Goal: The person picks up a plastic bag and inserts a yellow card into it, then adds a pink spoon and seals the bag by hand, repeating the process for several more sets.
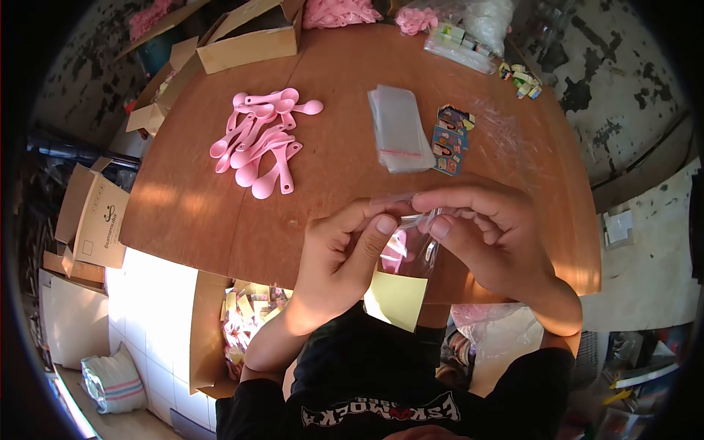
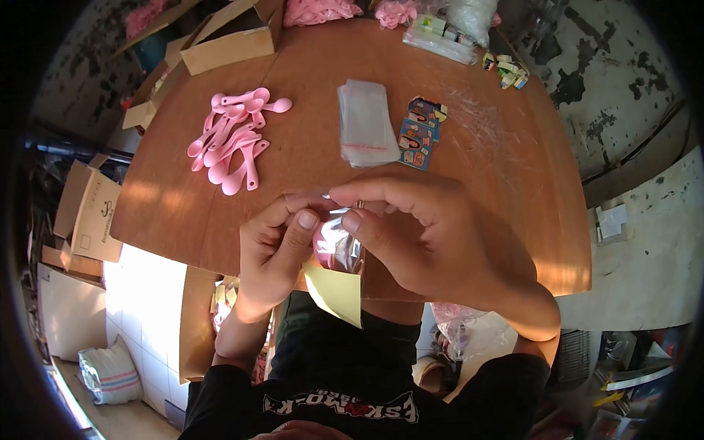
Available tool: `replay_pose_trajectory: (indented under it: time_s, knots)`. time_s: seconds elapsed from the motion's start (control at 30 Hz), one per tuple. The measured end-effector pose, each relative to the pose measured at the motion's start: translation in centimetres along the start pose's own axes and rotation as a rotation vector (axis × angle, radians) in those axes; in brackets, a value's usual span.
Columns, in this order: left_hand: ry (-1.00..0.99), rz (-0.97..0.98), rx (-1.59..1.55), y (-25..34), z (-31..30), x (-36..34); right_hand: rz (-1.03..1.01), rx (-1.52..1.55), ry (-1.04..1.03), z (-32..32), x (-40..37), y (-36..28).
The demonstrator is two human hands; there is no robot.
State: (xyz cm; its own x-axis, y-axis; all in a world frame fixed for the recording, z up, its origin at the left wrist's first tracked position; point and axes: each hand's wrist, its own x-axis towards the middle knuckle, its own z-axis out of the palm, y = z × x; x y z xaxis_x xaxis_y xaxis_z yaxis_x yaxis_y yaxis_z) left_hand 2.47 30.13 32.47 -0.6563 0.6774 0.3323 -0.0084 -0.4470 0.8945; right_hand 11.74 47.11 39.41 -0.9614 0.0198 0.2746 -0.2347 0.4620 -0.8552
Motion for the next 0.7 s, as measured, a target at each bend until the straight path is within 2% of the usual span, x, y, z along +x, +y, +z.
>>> replay_pose_trajectory:
  time_s: [0.03, 0.07, 0.1, 0.17, 0.23, 0.3, 0.33, 0.4, 0.43, 0.5, 0.63, 0.7]
  knots:
    - [0.037, -0.045, 0.096, 0.2, 0.0, -0.1, -0.037, -0.073, -0.015, 0.1, 0.1, 0.0]
    - [0.04, 0.055, 0.217, -0.6, -0.3, -0.1, -0.044, -0.194, 0.019, 0.1, 0.1, -0.8]
    - [0.039, 0.049, 0.217, -0.4, -0.2, -0.3, -0.04, -0.191, 0.02, 0.3, 0.1, -0.6]
    - [-0.019, -0.023, 0.43, 0.6, 0.1, -0.5, -0.267, -0.497, 0.042, 0.3, 0.4, -0.1]
    - [-0.037, -0.054, 0.463, 1.1, 0.2, -0.7, -0.295, -0.55, 0.075, 0.5, 0.7, 0.0]
    - [-0.062, -0.037, 0.598, 1.1, 0.2, -0.7, -0.403, -0.655, 0.017, 0.3, 0.9, 0.2]
    - [-0.063, -0.038, 0.599, 1.3, 0.2, -0.7, -0.403, -0.654, 0.019, 0.2, 0.9, 0.1]
    - [-0.154, 0.043, 0.722, 1.7, 0.2, -0.4, -0.421, -0.841, -0.096, 0.1, 0.8, -0.2]
    - [-0.157, 0.04, 0.723, 1.5, 0.1, -0.4, -0.419, -0.839, -0.094, 0.3, 0.7, -0.3]
    - [-0.253, 0.191, 0.808, 1.0, -0.1, -0.4, -0.366, -0.854, -0.099, 0.7, 0.3, -0.5]
    - [-0.315, 0.145, 0.744, 1.3, 0.1, -0.8, -0.332, -0.731, -0.07, 0.0, 0.4, -0.4]
    - [-0.244, 0.109, 0.639, 1.3, 0.3, -1.1, -0.064, -0.337, -0.12, -1.1, 0.2, -0.7]
